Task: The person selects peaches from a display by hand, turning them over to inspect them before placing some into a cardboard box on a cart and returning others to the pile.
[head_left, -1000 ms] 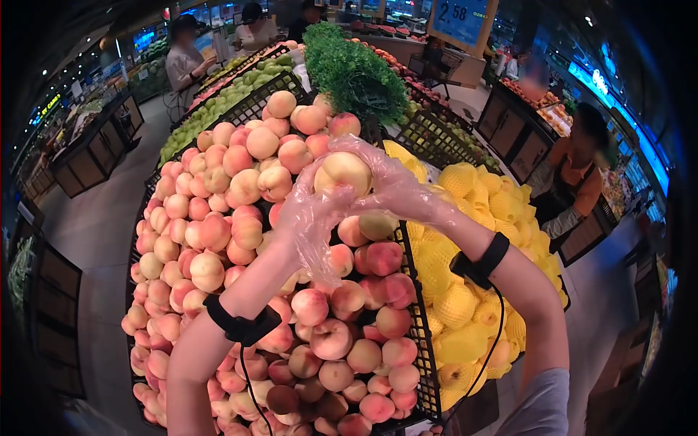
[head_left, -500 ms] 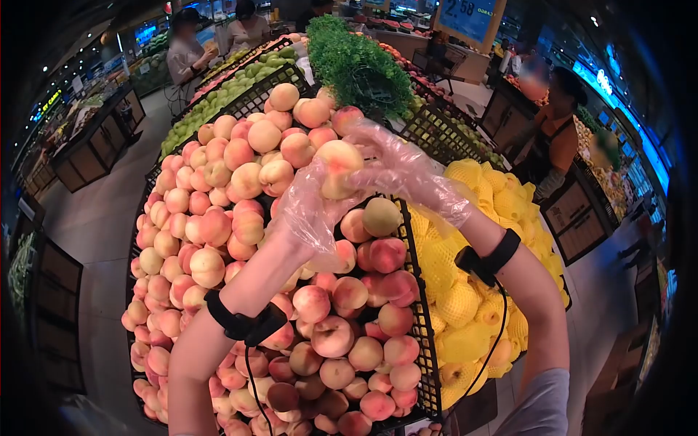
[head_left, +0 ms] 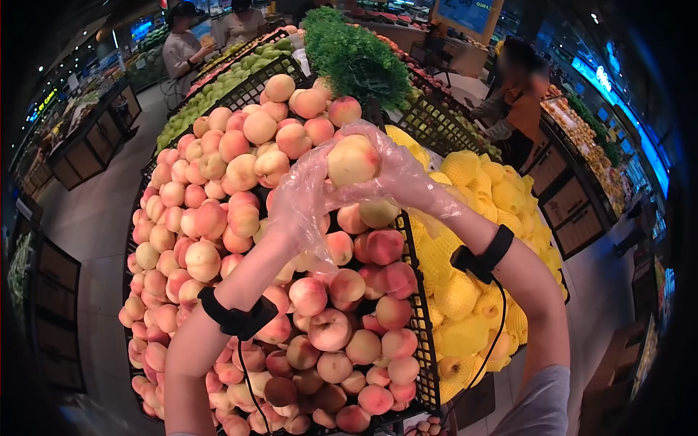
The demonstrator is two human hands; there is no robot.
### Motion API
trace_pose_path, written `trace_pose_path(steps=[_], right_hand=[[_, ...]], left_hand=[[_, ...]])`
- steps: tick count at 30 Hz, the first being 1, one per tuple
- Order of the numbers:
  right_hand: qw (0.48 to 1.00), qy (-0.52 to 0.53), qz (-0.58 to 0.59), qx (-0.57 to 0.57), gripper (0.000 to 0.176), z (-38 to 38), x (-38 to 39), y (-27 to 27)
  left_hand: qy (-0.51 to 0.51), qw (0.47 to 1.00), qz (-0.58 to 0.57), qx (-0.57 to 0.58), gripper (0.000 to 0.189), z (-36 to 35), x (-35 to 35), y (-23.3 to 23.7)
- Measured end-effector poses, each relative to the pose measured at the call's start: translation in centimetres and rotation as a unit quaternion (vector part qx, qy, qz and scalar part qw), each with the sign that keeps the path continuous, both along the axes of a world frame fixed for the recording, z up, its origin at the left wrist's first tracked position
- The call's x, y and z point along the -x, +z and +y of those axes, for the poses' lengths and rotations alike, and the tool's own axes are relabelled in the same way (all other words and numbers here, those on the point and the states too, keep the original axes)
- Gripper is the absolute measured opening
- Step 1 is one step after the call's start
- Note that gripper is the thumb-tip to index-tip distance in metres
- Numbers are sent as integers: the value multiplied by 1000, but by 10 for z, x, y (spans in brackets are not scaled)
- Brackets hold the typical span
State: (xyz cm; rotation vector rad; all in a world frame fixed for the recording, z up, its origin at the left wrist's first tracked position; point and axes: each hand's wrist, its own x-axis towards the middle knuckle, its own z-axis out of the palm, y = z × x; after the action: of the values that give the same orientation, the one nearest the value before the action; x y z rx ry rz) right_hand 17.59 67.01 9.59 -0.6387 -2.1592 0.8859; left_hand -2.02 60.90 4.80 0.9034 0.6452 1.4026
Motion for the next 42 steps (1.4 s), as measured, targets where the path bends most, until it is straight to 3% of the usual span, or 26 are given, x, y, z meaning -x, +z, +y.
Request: trace_pose_path(steps=[2, 3, 4, 6, 8, 12, 14, 15, 18, 19, 23, 27, 31, 35, 38, 42], right_hand=[[999, -52, -14, 2, 80, 8, -6, 4], [995, -17, 68, 77, 76, 14, -9, 7], [997, -78, 6, -21, 76, 30, -18, 11], [979, -186, -82, -34, 80, 29, -31, 36], [974, -204, -94, -43, 84, 33, -39, 42], [963, -225, -98, -114, 87, 49, -50, 24], [963, -234, -90, -101, 86, 44, -50, 20], [964, -235, -85, -92, 86, 43, -51, 17], [968, -229, -59, -79, 86, 43, -56, 12], [969, -229, -48, -77, 86, 43, -57, 11], [970, -228, -21, -86, 86, 48, -58, 7], [969, -225, -6, -102, 84, 50, -62, -6], [976, -213, -10, -39, 82, 33, -60, -7], [979, -198, -36, -43, 83, 34, -55, -7], [979, -186, -68, -40, 84, 34, -54, -1], [988, -138, -71, -7, 79, 32, -63, 11]], left_hand=[[21, 999, 41, -8, 39, 3, 7, 6], [35, 997, 69, -13, 38, 6, 11, 10], [51, 993, 102, -19, 39, 9, 15, 16], [91, 971, 218, -41, 39, 20, 21, 26], [133, 919, 365, -64, 40, 38, 23, 29], [191, 758, 614, -105, 41, 75, 2, 14], [211, 711, 666, -73, 41, 77, -19, 13], [217, 679, 692, -112, 39, 86, -23, -1], [252, 712, 646, -111, 37, 121, -38, -38], [220, 665, 712, -54, 44, 127, -41, -30], [292, 587, 755, 5, 50, 138, -60, -32], [330, 676, 655, -73, 30, 137, -54, -38], [236, 703, 669, -46, 48, 112, -24, -4], [177, 882, 435, -41, 45, 81, 12, 39], [102, 873, 469, -87, 43, 44, 51, 91], [124, 881, 456, -18, 43, -12, 97, 150]])
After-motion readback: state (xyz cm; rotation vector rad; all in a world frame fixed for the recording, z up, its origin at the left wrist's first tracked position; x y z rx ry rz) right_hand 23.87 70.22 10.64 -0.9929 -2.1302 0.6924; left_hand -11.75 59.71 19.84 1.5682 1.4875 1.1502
